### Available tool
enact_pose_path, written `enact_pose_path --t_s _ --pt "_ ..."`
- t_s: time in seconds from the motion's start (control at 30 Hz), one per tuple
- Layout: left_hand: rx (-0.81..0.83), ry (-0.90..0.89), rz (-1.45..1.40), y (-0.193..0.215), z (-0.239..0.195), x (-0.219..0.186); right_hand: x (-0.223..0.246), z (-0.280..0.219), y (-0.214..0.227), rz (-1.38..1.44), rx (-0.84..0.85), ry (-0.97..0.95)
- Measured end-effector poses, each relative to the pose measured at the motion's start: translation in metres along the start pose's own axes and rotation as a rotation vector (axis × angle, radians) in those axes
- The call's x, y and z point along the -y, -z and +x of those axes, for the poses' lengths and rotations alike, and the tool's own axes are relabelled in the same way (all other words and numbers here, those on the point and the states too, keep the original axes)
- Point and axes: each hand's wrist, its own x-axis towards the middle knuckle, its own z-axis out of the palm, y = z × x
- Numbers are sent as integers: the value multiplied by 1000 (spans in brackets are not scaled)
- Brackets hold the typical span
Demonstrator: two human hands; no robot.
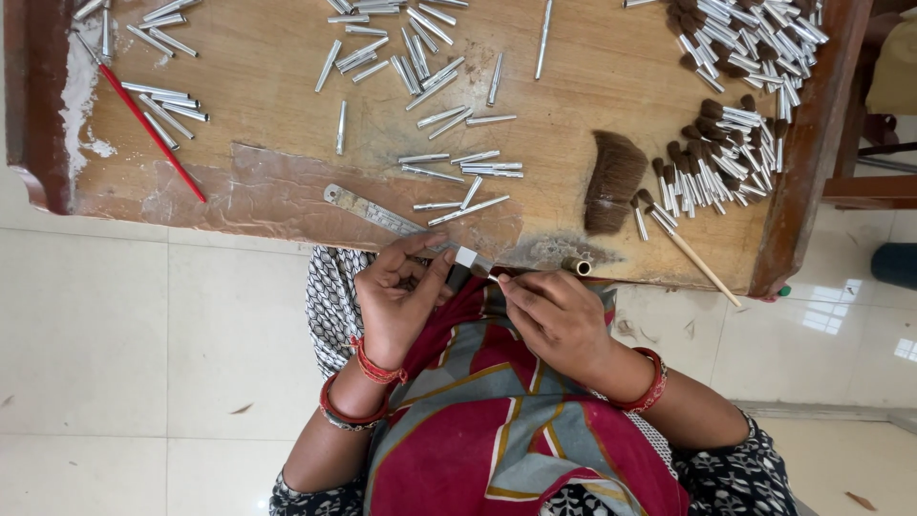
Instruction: The person is assembling brushes by inserting bundles of bristles into small silver-colored metal tubes.
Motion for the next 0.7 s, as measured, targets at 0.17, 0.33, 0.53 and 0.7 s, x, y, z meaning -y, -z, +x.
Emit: enact_pose_path --t_s 0.17,0.33,0.53,0.7 --pt "-10 -8 2 -1 -2 0 8 7 6 16 17 -28" --pt "15 -71 -62 -13 -20 -3 20 11 14 102 -109 -68" --pt "277 -142 -282 -31 -30 -4 29 1 25 282 -224 -85" --pt "365 -31 -276 -33 -24 -7 21 -16 39 474 -201 -293"
